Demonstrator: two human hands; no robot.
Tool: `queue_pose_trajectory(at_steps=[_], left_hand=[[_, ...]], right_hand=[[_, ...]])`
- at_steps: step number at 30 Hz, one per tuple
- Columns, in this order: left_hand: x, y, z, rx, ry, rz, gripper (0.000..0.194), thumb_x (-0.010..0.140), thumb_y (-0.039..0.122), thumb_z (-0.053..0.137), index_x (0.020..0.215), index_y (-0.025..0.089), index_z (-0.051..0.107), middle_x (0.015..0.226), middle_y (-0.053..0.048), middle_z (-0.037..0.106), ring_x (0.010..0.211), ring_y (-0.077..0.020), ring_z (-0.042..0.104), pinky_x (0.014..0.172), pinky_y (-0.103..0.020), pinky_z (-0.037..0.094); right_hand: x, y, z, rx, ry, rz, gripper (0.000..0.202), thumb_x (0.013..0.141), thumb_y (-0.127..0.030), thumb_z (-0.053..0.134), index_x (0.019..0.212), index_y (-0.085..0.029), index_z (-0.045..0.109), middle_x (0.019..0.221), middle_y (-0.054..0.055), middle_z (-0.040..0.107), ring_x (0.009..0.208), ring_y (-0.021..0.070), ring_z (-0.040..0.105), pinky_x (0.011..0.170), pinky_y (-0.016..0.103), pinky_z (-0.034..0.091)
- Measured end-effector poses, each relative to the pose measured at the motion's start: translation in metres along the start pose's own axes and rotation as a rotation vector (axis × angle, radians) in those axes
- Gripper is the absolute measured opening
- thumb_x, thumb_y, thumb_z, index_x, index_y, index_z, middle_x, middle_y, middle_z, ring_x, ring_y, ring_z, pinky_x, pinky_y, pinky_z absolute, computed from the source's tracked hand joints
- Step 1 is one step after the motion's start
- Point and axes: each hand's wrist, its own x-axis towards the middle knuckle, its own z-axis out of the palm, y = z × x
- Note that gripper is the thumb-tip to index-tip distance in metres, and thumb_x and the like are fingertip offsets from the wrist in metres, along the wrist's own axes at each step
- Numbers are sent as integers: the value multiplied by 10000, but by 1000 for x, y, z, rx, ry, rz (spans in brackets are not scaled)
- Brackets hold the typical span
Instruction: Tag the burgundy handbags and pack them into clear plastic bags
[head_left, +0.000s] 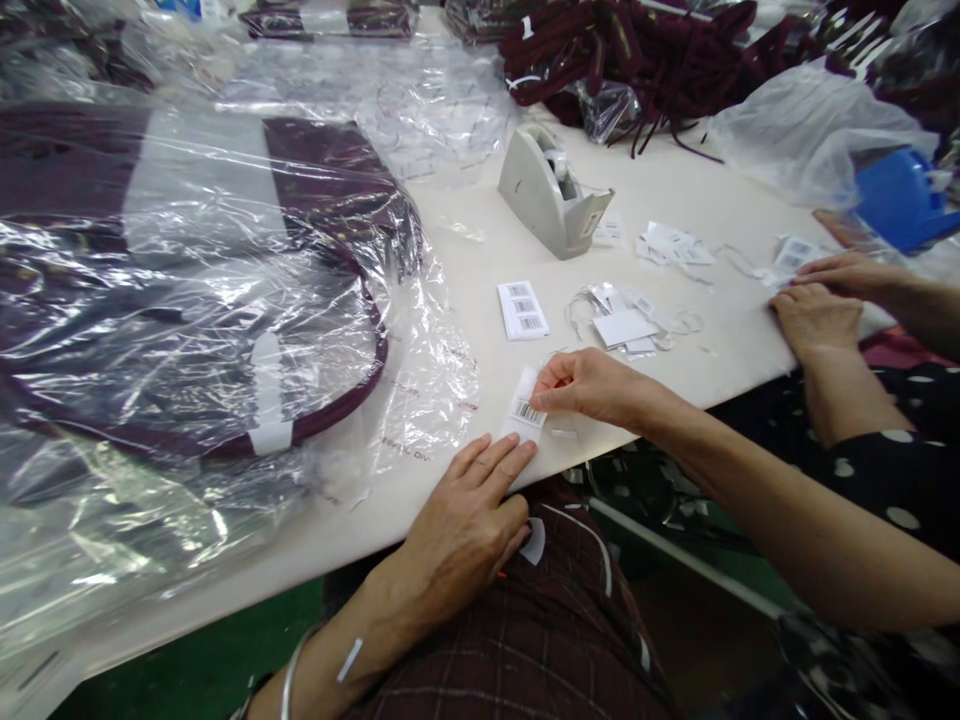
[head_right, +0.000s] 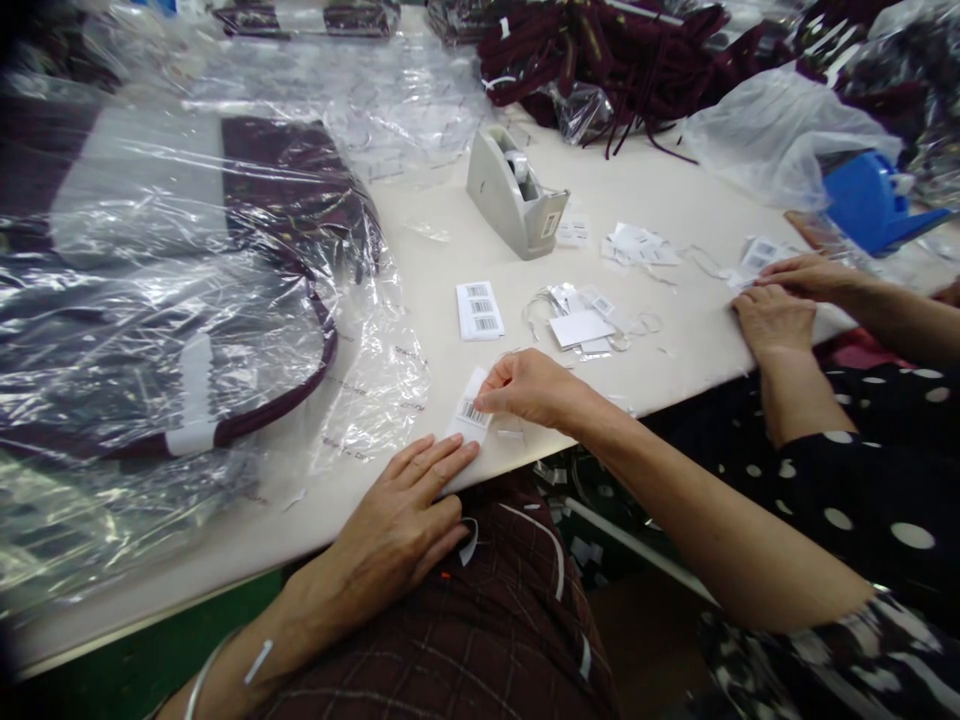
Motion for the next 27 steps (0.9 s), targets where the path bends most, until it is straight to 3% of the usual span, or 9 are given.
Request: queue_pose_trajectory(at_steps=[27], left_hand=[[-2, 1, 1, 0, -13, 6, 94, 886, 265, 620, 860, 175, 628, 1500, -132, 454, 1412, -302, 378, 1153, -507, 314]], right_hand=[[0, 0, 2, -115, 38, -33, 117, 682, -300, 737, 661, -193, 695, 654, 23, 659, 633, 149, 555, 599, 288, 400]])
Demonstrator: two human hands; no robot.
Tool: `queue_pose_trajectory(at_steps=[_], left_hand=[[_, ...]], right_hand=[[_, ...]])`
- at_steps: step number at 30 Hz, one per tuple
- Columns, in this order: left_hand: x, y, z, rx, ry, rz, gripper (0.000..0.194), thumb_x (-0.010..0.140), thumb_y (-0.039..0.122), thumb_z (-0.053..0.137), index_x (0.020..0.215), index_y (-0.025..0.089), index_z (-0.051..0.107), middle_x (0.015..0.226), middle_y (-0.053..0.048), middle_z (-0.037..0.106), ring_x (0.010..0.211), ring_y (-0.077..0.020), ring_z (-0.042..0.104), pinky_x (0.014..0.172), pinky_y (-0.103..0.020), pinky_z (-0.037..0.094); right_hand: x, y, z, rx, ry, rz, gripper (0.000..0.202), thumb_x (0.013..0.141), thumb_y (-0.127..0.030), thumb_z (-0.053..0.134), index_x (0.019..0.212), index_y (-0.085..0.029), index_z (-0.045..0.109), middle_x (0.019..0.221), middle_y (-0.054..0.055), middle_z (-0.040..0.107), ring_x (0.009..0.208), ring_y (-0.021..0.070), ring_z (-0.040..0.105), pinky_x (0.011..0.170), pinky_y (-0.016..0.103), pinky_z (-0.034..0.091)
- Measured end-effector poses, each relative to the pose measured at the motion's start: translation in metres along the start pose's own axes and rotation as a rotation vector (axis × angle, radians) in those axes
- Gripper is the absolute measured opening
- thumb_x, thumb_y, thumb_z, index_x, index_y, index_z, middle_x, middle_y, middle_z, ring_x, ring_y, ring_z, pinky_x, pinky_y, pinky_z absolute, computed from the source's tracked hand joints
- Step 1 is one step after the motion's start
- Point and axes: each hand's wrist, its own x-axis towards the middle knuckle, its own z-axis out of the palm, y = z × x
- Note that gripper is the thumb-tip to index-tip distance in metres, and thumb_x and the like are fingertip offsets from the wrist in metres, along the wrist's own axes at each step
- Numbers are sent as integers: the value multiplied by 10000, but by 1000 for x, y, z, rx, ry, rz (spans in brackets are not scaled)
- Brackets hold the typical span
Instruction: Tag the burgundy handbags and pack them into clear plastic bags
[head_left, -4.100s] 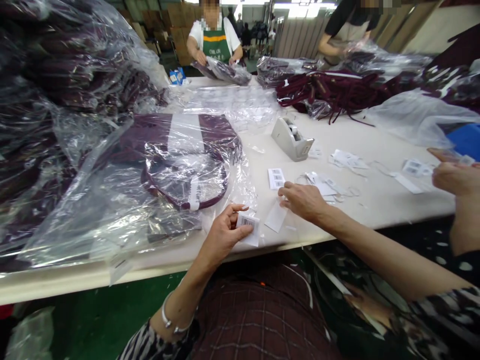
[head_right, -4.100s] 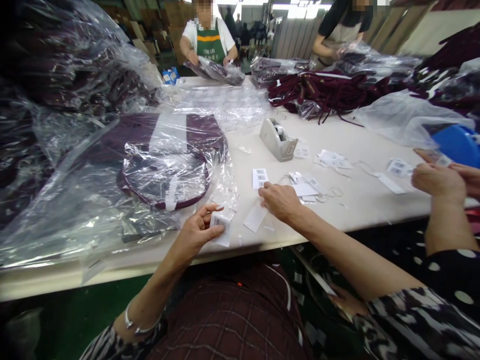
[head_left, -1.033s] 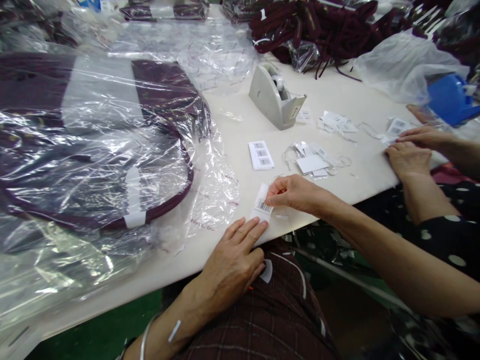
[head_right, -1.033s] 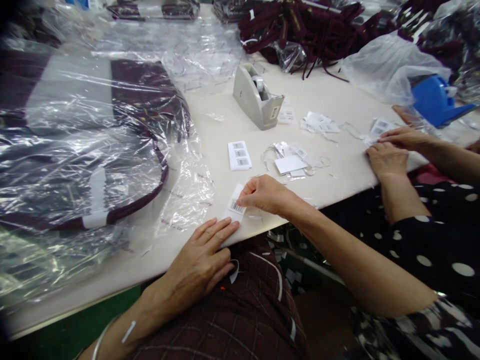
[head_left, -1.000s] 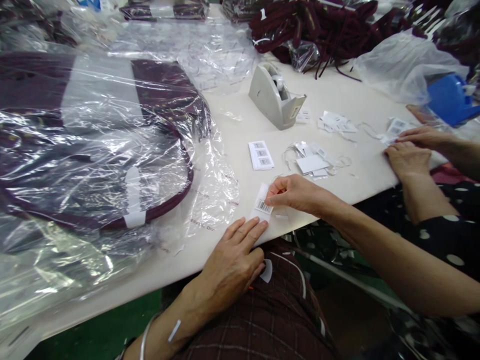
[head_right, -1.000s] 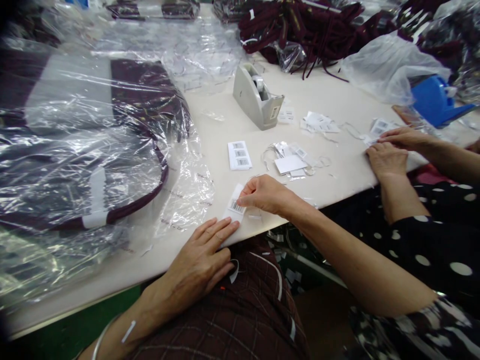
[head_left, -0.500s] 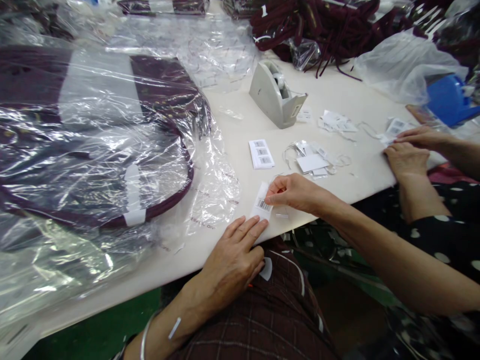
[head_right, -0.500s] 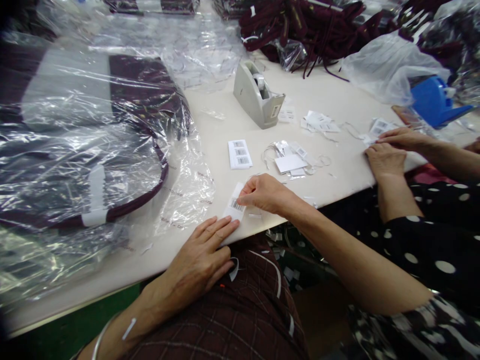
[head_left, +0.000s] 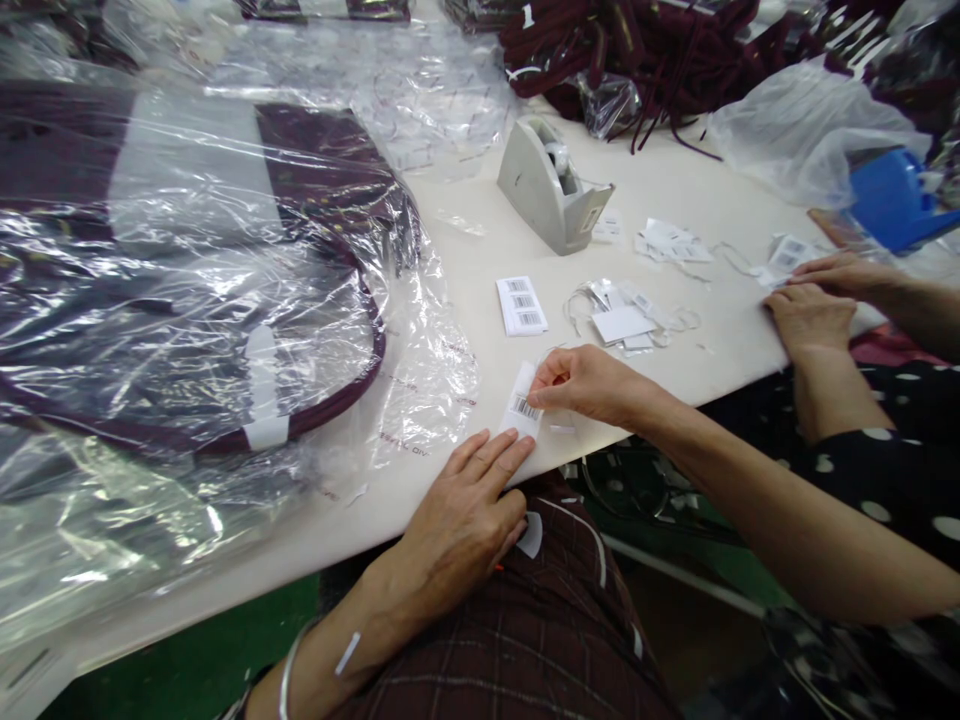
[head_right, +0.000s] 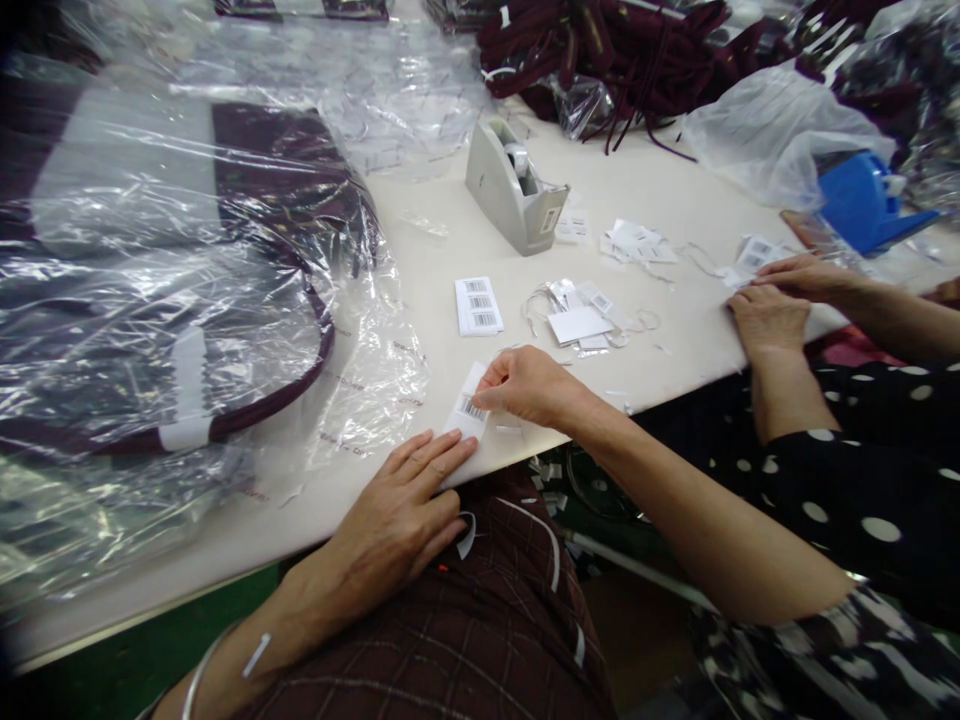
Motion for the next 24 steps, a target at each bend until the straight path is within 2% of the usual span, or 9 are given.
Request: queue_pose_trajectory(at_steps=[16, 21, 24], left_hand=[[0, 0, 0, 4, 13, -5, 89, 880, 257, 626, 846, 176, 639, 1489, -124, 471, 1399, -296, 398, 1149, -499, 329], [-1, 0, 1, -6, -5, -7, 88, 878, 260, 633, 863, 174, 640, 1507, -120, 448, 1419, -286, 368, 1171, -495, 292], [-1, 0, 2, -3, 8, -13, 99, 878, 267, 634, 850, 173, 645, 1505, -113, 452, 1413, -284, 376, 1164, -491, 300]], right_hand=[[-3, -2, 7, -63, 89, -38, 93, 678, -271, 729, 659, -194, 682, 691, 25, 667, 644, 155, 570, 605, 282, 408], [-6, 3, 13, -189, 210, -146, 126, 703, -273, 730, 671, -196, 636, 813, 34, 644, 734, 161, 575, 681, 286, 422], [-9, 0, 6, -242, 230, -149, 225, 668, -285, 778, 799, -190, 623, 907, 47, 641, 778, 174, 579, 728, 300, 448]])
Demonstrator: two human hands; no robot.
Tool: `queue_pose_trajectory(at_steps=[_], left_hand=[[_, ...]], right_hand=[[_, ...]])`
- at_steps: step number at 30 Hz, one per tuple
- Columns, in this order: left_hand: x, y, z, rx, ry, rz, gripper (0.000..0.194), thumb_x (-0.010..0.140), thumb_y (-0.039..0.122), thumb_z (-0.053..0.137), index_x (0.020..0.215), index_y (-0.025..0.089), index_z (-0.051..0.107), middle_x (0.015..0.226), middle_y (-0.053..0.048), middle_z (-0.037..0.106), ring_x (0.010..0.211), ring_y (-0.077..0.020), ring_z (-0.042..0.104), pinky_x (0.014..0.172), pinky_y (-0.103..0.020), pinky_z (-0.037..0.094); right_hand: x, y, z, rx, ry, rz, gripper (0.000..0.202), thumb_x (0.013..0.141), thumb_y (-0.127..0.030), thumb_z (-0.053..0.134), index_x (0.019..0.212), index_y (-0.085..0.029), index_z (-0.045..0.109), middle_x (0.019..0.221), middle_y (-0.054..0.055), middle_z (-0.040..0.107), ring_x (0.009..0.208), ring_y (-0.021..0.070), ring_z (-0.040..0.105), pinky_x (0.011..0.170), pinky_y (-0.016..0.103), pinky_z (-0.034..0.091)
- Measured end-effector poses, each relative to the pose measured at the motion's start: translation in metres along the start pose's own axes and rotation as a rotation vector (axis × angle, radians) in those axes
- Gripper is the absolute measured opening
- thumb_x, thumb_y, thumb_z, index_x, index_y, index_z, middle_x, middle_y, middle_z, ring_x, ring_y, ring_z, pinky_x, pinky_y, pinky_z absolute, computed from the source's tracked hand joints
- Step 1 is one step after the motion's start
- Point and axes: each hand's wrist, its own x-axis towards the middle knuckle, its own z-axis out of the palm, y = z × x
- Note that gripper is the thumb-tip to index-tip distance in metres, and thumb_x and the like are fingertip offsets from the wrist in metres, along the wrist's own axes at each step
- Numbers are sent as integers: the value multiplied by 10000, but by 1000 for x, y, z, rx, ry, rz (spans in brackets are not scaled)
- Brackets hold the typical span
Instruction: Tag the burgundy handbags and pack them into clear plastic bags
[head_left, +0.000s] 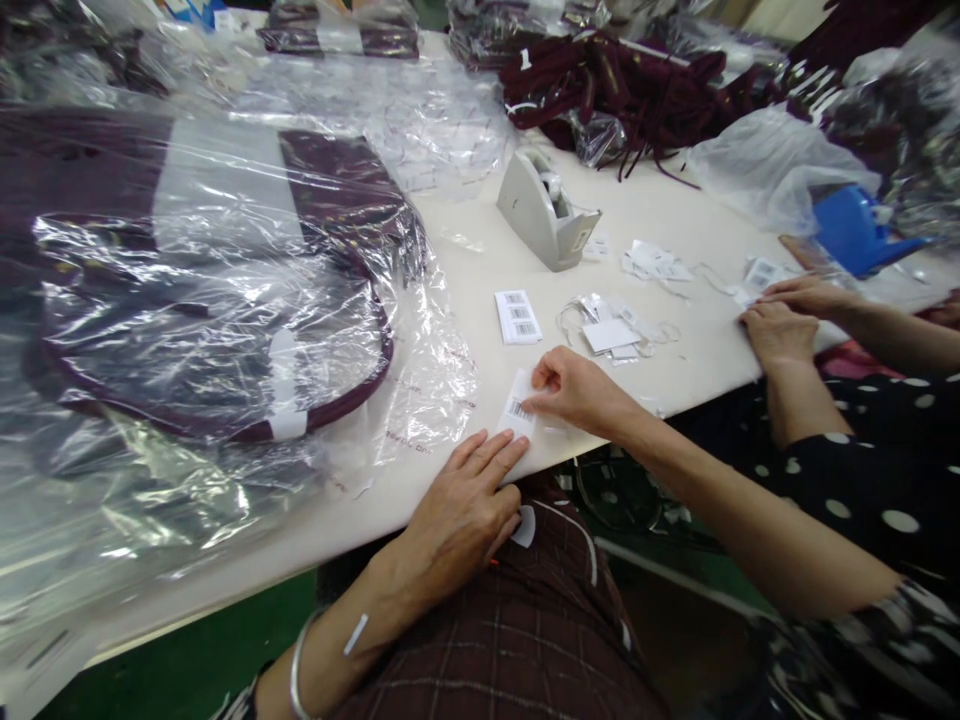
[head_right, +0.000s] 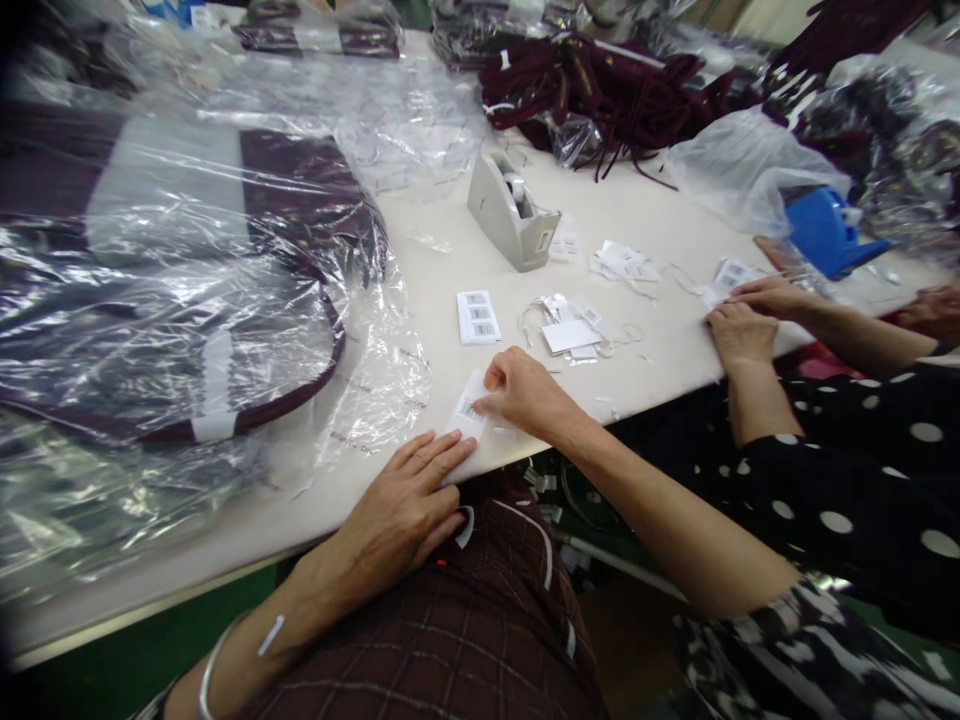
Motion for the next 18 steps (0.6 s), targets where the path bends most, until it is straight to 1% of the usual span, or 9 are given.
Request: queue_pose_trajectory(at_steps=[2, 4, 6, 8, 10, 12, 14, 16, 18], left_hand=[[0, -1, 1, 6, 9, 1, 106, 872, 273, 642, 845, 171, 651, 1504, -109, 454, 1410, -286, 380, 1160, -490, 304], [-1, -2, 3, 11, 16, 14, 108, 853, 278, 667, 853, 170, 659, 1497, -112, 461, 1406, -290, 384, 1162, -490, 298], [-1, -3, 4, 16, 24, 25, 112, 834, 276, 688, 866, 170, 669, 1482, -117, 479, 1400, -295, 393, 1168, -489, 288], [0, -3, 5, 17, 39, 21, 112, 832, 271, 686, 876, 168, 676, 1476, -116, 487, 1395, -292, 397, 1169, -488, 285], [0, -2, 5, 12, 48, 19, 113, 840, 268, 675, 894, 169, 682, 1475, -109, 488, 1391, -286, 401, 1166, -493, 288], [0, -1, 4, 6, 40, 25, 126, 839, 270, 676, 914, 170, 690, 1477, -113, 485, 1392, -289, 396, 1161, -502, 292], [0, -1, 1, 3, 27, 23, 139, 831, 272, 689, 921, 168, 698, 1475, -121, 486, 1390, -301, 398, 1160, -505, 294], [-1, -1, -1, 0, 33, 21, 136, 825, 270, 698, 913, 166, 704, 1462, -120, 500, 1377, -310, 415, 1160, -502, 297], [-2, -2, -2, -4, 51, 37, 134, 818, 265, 708, 908, 166, 708, 1456, -116, 503, 1373, -318, 417, 1159, -498, 305]], right_hand=[[-1, -11, -9, -14, 68, -35, 356, 695, -313, 772, 990, -181, 624, 1042, 79, 641, 848, 201, 599, 798, 333, 472], [-1, -29, -13, -42, 242, -125, 507, 800, -394, 695, 1237, -181, 551, 1262, 126, 585, 1053, 260, 589, 938, 391, 452], [0, -46, -4, -127, 398, -257, 631, 898, -484, 569, 1433, -203, 386, 1486, 138, 424, 1333, 318, 417, 1092, 456, 341], [6, -53, 16, -246, 392, -369, 699, 932, -548, 485, 1513, -226, 266, 1595, 109, 274, 1473, 331, 183, 1171, 499, 208], [15, -49, 41, -322, 311, -413, 711, 935, -585, 451, 1522, -228, 267, 1617, 96, 232, 1501, 319, 90, 1197, 517, 119], [25, -38, 60, -317, 288, -428, 703, 935, -587, 452, 1513, -216, 304, 1619, 100, 229, 1506, 307, 80, 1205, 532, 56], [31, -26, 64, -225, 338, -411, 684, 946, -557, 449, 1508, -190, 318, 1613, 119, 237, 1504, 300, 109, 1205, 535, 66], [32, -16, 56, -100, 430, -332, 612, 987, -488, 380, 1503, -164, 322, 1588, 145, 285, 1486, 276, 193, 1193, 502, 167], [27, -9, 42, -63, 454, -254, 519, 1011, -388, 319, 1473, -155, 370, 1526, 159, 384, 1428, 246, 321, 1154, 455, 269]])
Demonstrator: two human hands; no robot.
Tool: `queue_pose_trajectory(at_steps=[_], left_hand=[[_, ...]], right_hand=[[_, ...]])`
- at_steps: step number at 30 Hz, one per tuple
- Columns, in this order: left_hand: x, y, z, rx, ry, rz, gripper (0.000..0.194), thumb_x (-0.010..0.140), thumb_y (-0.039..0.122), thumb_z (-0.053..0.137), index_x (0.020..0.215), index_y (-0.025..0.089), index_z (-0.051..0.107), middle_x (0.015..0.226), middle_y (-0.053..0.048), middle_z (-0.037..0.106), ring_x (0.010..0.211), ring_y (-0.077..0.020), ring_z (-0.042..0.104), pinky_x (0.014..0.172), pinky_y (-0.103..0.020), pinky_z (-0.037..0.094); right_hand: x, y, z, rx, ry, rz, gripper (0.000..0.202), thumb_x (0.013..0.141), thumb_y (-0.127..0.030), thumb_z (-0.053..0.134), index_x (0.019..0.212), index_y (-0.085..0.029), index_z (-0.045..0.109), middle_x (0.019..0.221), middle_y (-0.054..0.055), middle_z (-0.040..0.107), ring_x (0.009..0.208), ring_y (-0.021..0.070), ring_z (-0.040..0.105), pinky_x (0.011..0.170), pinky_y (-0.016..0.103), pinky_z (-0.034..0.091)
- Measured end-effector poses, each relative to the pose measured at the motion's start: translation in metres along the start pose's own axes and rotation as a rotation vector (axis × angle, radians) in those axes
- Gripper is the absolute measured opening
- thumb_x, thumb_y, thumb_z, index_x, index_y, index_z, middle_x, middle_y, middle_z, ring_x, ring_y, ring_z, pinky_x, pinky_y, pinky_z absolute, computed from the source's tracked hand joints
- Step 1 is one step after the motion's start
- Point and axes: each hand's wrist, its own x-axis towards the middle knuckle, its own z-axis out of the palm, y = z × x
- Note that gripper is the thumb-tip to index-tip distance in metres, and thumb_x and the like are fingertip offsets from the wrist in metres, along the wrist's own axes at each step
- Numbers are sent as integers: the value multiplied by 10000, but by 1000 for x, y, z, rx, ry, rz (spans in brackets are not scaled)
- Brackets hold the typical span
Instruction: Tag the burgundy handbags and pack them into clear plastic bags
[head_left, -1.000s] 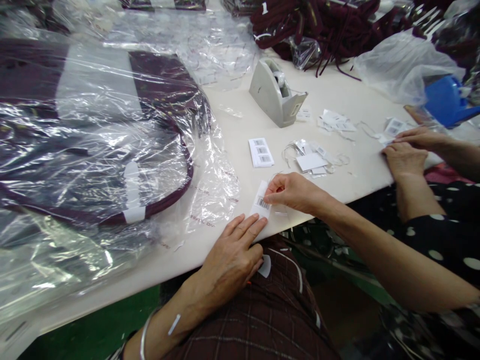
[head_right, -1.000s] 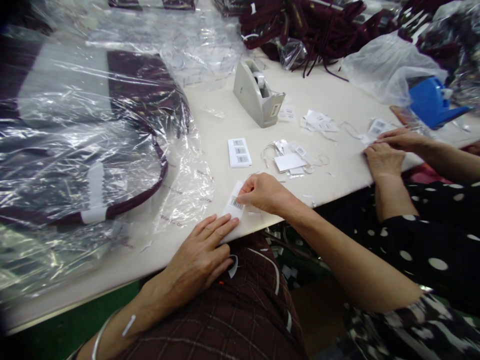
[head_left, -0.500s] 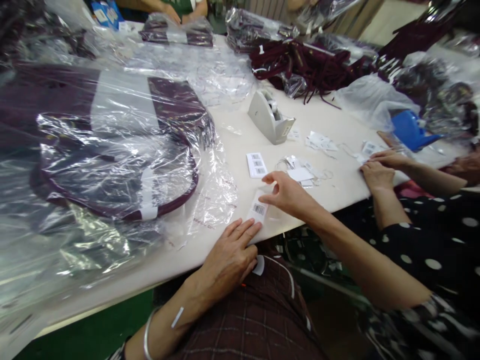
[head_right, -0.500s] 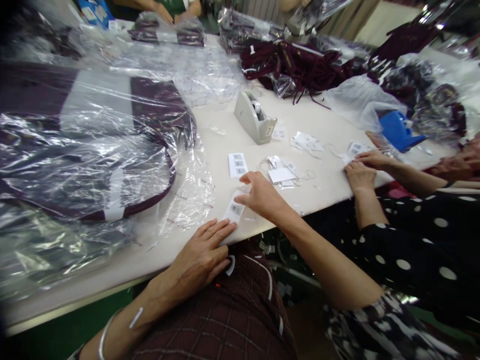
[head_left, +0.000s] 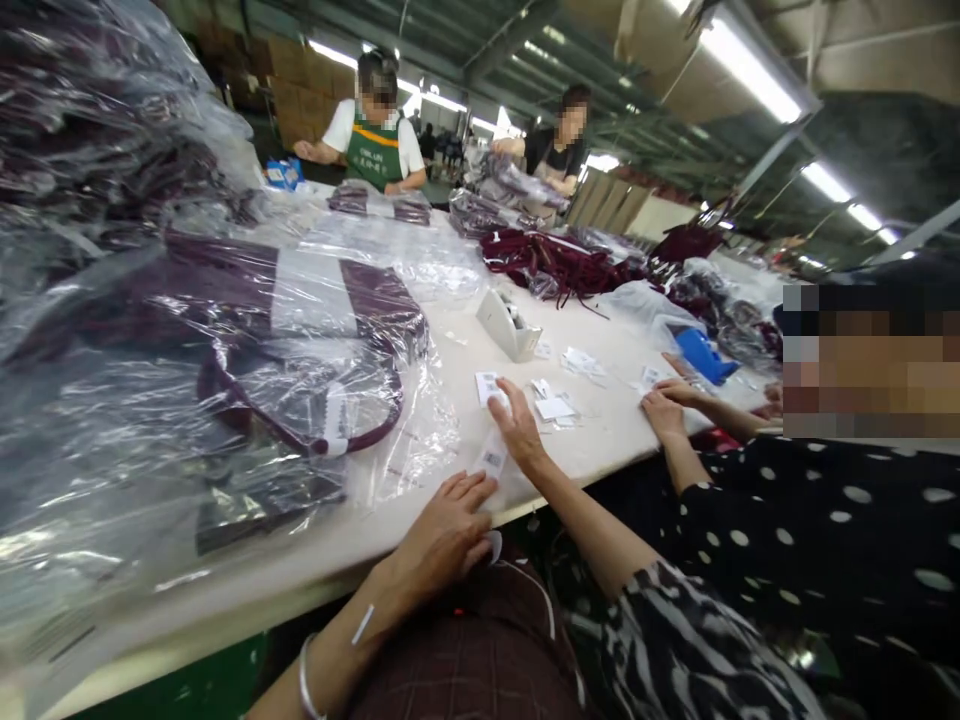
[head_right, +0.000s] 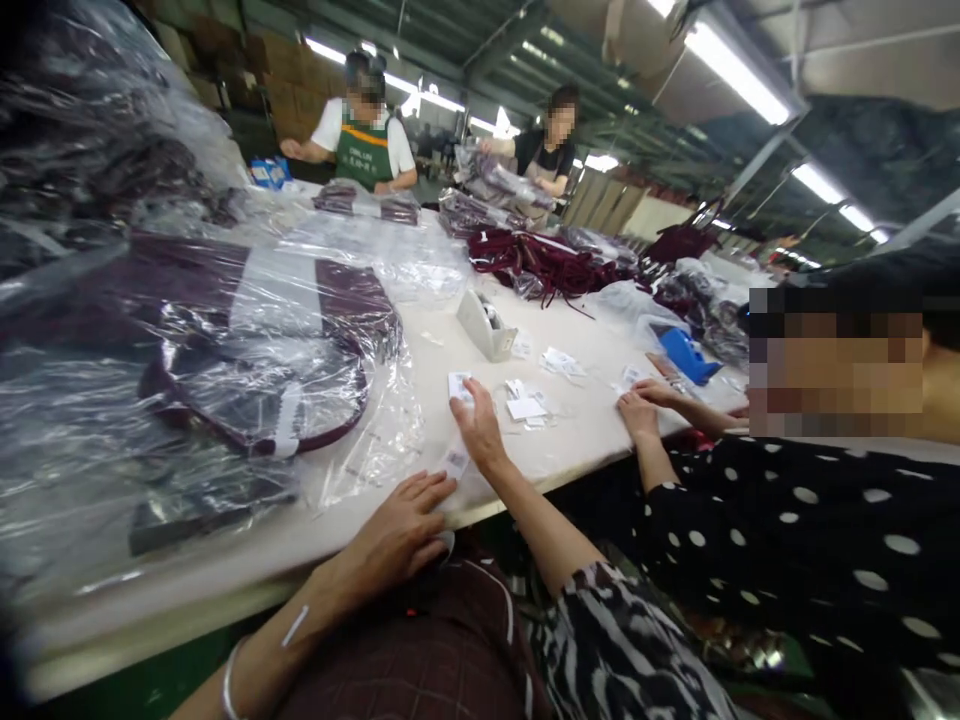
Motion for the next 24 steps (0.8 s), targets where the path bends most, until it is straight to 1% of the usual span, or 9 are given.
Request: queue_pose_trajectory(at_steps=[2, 4, 6, 9, 11, 14, 17, 20, 24], left_hand=[[-1, -1, 0, -7, 31, 25, 126, 813, 256, 714, 901, 166, 706, 1441, -113, 511, 1377, -318, 408, 1157, -490, 316], [-2, -2, 2, -25, 74, 37, 100, 814, 243, 711, 878, 167, 697, 1394, -111, 541, 1362, -306, 422, 1159, -479, 323], [-3, -2, 4, -55, 119, 36, 54, 824, 222, 693, 845, 173, 684, 1317, -102, 580, 1317, -285, 465, 1157, -468, 332], [-4, -3, 6, -108, 156, 33, 23, 834, 203, 670, 823, 183, 669, 1256, -94, 603, 1267, -272, 500, 1148, -467, 343], [-4, -4, 6, -159, 166, 24, 33, 836, 185, 651, 862, 188, 670, 1246, -95, 608, 1254, -268, 509, 1131, -457, 363], [-6, -5, 3, -280, 184, -25, 167, 838, 123, 579, 958, 196, 669, 1270, -98, 598, 1227, -243, 533, 1080, -407, 416], [-7, -6, -3, -467, 225, -107, 188, 828, 107, 515, 894, 195, 668, 1265, -89, 603, 1164, -215, 576, 1013, -341, 449], [-6, -8, -9, -693, 293, -253, 168, 841, 191, 500, 865, 185, 667, 1041, -71, 679, 955, -194, 641, 863, -294, 486], [-5, -8, -15, -965, 312, -426, 195, 825, 274, 521, 938, 167, 639, 779, -19, 670, 690, -159, 619, 645, -245, 459]], right_hand=[[-3, 4, -16, -55, -89, -10, 434, 975, -317, 422, 1374, -166, 505, 1382, 146, 544, 1302, 239, 470, 1097, 418, 346], [-7, 6, -27, -110, -214, -61, 355, 869, -264, 601, 1212, -180, 639, 1214, 116, 653, 1164, 241, 564, 1035, 386, 396], [-9, 4, -35, -149, -300, -86, 299, 777, -213, 688, 1074, -185, 704, 1117, 93, 691, 1076, 233, 603, 981, 346, 421], [-9, 0, -43, -226, -375, -62, 241, 745, -110, 648, 962, -172, 731, 1052, 94, 704, 976, 215, 634, 894, 302, 432], [-10, -2, -48, -278, -392, -19, 250, 738, -52, 593, 916, -156, 736, 1012, 109, 707, 924, 215, 645, 834, 291, 430], [-15, -1, -53, -326, -380, 49, 252, 773, -54, 545, 913, -146, 733, 1000, 130, 710, 936, 230, 645, 798, 295, 413], [-22, 4, -55, -324, -366, 115, 196, 797, -107, 564, 904, -157, 721, 944, 115, 721, 906, 229, 646, 764, 292, 401], [-27, 13, -57, -282, -356, 165, 129, 801, -133, 586, 863, -165, 695, 930, 100, 716, 897, 222, 632, 758, 291, 388], [-26, 33, -65, -159, -300, 240, 82, 810, -119, 576, 836, -166, 637, 904, 83, 697, 877, 200, 606, 757, 285, 383]])
